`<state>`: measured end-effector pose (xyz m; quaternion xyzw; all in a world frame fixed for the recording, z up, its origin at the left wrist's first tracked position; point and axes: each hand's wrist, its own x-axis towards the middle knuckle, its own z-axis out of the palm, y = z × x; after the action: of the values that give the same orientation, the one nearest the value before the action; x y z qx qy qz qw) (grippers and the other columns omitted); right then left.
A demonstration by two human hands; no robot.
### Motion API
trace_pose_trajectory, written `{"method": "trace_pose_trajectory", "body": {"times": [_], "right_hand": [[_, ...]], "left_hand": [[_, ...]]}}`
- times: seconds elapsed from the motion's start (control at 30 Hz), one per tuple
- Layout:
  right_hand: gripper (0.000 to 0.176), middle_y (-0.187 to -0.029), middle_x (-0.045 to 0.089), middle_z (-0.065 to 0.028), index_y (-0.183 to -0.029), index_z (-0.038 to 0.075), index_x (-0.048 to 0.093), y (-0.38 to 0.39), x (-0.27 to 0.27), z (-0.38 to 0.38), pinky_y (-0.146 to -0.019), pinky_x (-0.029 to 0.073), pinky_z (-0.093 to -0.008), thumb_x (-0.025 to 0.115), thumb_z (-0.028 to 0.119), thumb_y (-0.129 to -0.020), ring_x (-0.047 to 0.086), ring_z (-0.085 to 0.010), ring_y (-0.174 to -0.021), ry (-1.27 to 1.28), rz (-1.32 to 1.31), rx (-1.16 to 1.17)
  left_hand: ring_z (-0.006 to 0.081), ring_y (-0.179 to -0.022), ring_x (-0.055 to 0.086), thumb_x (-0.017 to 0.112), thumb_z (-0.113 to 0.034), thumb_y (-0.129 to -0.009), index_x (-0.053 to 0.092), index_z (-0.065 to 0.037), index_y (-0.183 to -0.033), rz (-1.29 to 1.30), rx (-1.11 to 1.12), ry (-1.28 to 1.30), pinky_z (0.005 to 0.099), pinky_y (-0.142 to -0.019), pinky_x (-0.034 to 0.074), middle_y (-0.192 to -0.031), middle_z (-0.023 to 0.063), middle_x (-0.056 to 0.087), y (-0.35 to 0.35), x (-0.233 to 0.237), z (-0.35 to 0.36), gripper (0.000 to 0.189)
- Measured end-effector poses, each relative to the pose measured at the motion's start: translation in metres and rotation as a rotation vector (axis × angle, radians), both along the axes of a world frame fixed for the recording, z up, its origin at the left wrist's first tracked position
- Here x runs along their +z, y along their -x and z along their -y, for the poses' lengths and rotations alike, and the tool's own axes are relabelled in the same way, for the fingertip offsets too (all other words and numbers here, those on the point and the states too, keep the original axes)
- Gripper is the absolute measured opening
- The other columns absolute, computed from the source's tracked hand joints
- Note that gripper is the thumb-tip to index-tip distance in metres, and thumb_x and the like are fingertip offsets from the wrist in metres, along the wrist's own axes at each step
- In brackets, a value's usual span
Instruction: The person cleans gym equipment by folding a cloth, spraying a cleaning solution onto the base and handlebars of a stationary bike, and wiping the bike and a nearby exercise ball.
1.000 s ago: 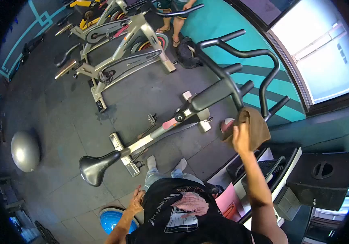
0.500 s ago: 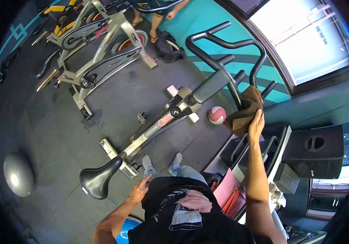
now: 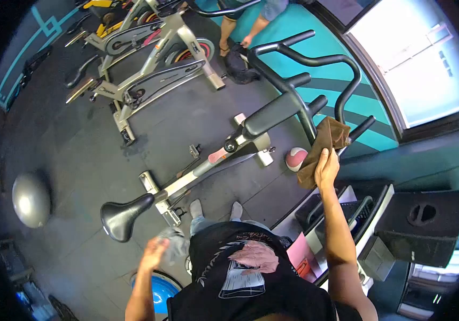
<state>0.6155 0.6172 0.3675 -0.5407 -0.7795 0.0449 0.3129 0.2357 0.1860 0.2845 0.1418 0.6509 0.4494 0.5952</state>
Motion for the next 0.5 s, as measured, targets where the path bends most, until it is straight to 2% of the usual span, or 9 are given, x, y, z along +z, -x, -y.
{"method": "trace_pose_trajectory", "body": {"times": [0.03,0.1,0.13,0.23,0.3,0.37,0.4,0.43,0.5], "right_hand": [[0.025,-0.092,0.061,-0.0235,-0.102,-0.002,0.058,0.003,-0.006,-0.005,-0.080,0.044,-0.0491,0.045,0.018,-0.099,0.056,-0.0433,-0.090,-0.102,0.009,-0.050],[0.026,-0.083,0.060,-0.0220,-0.091,-0.001,0.058,0.008,-0.012,-0.011,-0.071,0.043,-0.0502,0.048,0.022,-0.097,0.056,-0.0437,-0.080,-0.265,0.013,-0.091],[0.026,-0.083,0.060,-0.0216,-0.090,0.000,0.058,0.008,-0.015,-0.013,-0.071,0.043,-0.0502,0.048,0.023,-0.097,0.056,-0.0433,-0.080,-0.291,0.009,-0.065],[0.026,-0.082,0.059,-0.0210,-0.089,0.001,0.058,0.004,-0.019,-0.017,-0.070,0.042,-0.0504,0.048,0.024,-0.097,0.056,-0.0425,-0.079,-0.292,0.040,-0.040],[0.027,-0.083,0.060,-0.0216,-0.090,0.000,0.058,0.004,-0.020,-0.019,-0.070,0.042,-0.0502,0.047,0.023,-0.097,0.056,-0.0424,-0.079,-0.293,0.029,-0.005],[0.027,-0.084,0.060,-0.0221,-0.091,0.000,0.059,0.004,-0.015,-0.018,-0.071,0.042,-0.0500,0.047,0.023,-0.098,0.056,-0.0427,-0.079,-0.260,0.017,0.026],[0.027,-0.084,0.060,-0.0221,-0.091,0.000,0.059,0.004,-0.012,-0.018,-0.071,0.042,-0.0500,0.047,0.023,-0.098,0.056,-0.0427,-0.079,-0.261,0.008,0.033],[0.027,-0.084,0.060,-0.0224,-0.091,-0.001,0.059,0.005,-0.009,-0.017,-0.071,0.043,-0.0501,0.047,0.023,-0.098,0.057,-0.0431,-0.079,-0.229,0.013,0.033],[0.027,-0.083,0.061,-0.0227,-0.091,-0.001,0.059,0.006,-0.003,-0.014,-0.071,0.043,-0.0502,0.047,0.023,-0.098,0.057,-0.0435,-0.079,-0.201,0.023,0.040]], "left_hand": [[0.0203,-0.100,0.063,0.067,-0.025,-0.090,0.063,0.000,-0.118,0.053,0.164,-0.144,0.0376,-0.092,0.050,-0.108,0.0123,0.067,-0.002,0.049,-0.019,0.038],[0.0255,-0.102,0.065,0.070,-0.023,-0.085,0.054,0.003,-0.124,0.010,0.498,-0.033,0.0415,-0.087,0.055,-0.112,0.0172,0.064,-0.026,0.131,-0.057,0.050],[0.0248,-0.104,0.064,0.070,-0.022,-0.084,0.052,0.003,-0.127,-0.023,0.576,-0.124,0.0404,-0.089,0.054,-0.117,0.0160,0.063,-0.032,0.127,-0.051,0.053],[0.0223,-0.106,0.062,0.059,-0.025,-0.091,0.053,0.003,-0.128,-0.134,0.674,-0.176,0.0344,-0.097,0.047,-0.116,0.0122,0.064,-0.060,0.157,-0.077,0.047],[0.0221,-0.109,0.060,0.055,-0.022,-0.094,0.054,0.004,-0.127,-0.654,0.402,-0.007,0.0354,-0.099,0.045,-0.118,0.0128,0.063,-0.070,0.170,-0.080,0.043],[0.0219,-0.112,0.059,0.052,-0.023,-0.096,0.054,0.005,-0.127,-0.078,0.796,-0.252,0.0364,-0.099,0.046,-0.120,0.0130,0.062,-0.087,0.176,-0.085,0.042],[0.0293,-0.114,0.059,0.053,-0.018,-0.094,0.047,0.003,-0.132,-0.098,0.835,-0.290,0.0432,-0.100,0.047,-0.124,0.0168,0.060,-0.098,0.189,-0.089,0.044],[0.0293,-0.114,0.059,0.053,-0.018,-0.094,0.047,0.003,-0.132,-0.100,0.845,-0.289,0.0432,-0.100,0.047,-0.124,0.0168,0.060,-0.104,0.201,-0.088,0.044],[0.0317,-0.117,0.057,0.053,-0.017,-0.092,0.043,0.006,-0.135,0.082,0.609,-0.394,0.0431,-0.101,0.046,-0.128,0.0192,0.057,-0.115,0.227,-0.086,0.049]]}}
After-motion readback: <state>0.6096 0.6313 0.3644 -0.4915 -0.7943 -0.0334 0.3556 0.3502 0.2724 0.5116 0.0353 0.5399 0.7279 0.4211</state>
